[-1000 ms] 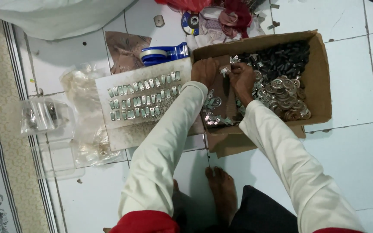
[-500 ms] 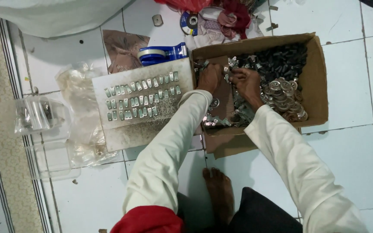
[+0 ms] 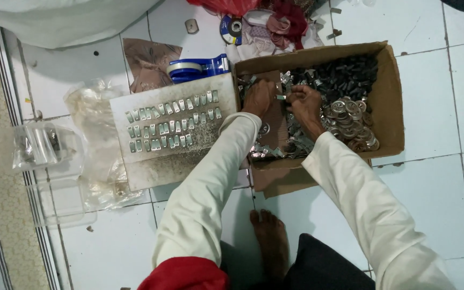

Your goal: Picking up small metal components from a box and placing them into plastic bags or onto a template board.

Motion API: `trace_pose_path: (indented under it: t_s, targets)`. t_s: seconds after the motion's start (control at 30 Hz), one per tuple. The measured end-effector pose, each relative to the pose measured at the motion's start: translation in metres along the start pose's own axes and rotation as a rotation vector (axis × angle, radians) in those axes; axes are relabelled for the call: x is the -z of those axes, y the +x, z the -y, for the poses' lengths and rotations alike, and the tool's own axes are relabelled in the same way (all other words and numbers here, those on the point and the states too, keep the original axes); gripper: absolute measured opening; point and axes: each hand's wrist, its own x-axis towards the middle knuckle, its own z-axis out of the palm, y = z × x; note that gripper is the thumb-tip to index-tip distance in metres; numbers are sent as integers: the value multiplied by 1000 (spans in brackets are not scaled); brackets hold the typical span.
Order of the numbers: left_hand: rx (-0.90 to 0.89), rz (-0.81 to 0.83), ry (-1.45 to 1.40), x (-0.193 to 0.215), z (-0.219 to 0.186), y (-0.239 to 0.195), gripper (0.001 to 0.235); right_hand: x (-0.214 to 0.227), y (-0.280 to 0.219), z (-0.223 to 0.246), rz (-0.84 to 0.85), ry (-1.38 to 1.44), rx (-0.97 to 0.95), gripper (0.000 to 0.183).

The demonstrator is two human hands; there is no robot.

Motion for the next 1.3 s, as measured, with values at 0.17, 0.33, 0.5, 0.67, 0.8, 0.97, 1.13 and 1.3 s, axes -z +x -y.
trace_pose_path:
  t_s: [0.17, 0.33, 0.5, 0.67, 0.8, 0.97, 1.13, 1.3]
  targets:
    - [-222, -311, 386, -36, 38, 2, 45, -5, 6, -6, -38, -32, 95, 21]
    - [334, -70, -274, 15, -51, -4, 58, -8, -5, 25, -131, -71, 190, 15]
    - [-81, -176, 93, 55, -16, -16, 17, -22, -40, 83, 52, 59, 191, 24]
    - [227, -288, -56, 154, -89, -107, 22, -54, -90, 128, 292, 51, 207, 35]
    - [347, -335, -21, 174, -93, -165, 27, -87, -132, 149, 454, -95, 215, 32]
    - [378, -351, 117, 163, -23, -191, 20, -128, -142, 118, 556, -226, 239, 27]
    - [449, -343, 217, 156, -13, -197, 16, -150, -148, 104, 541, -395, 224, 24]
    - [371, -390, 164, 155, -6, -203, 19, -160, -145, 96, 551, -402, 231, 27]
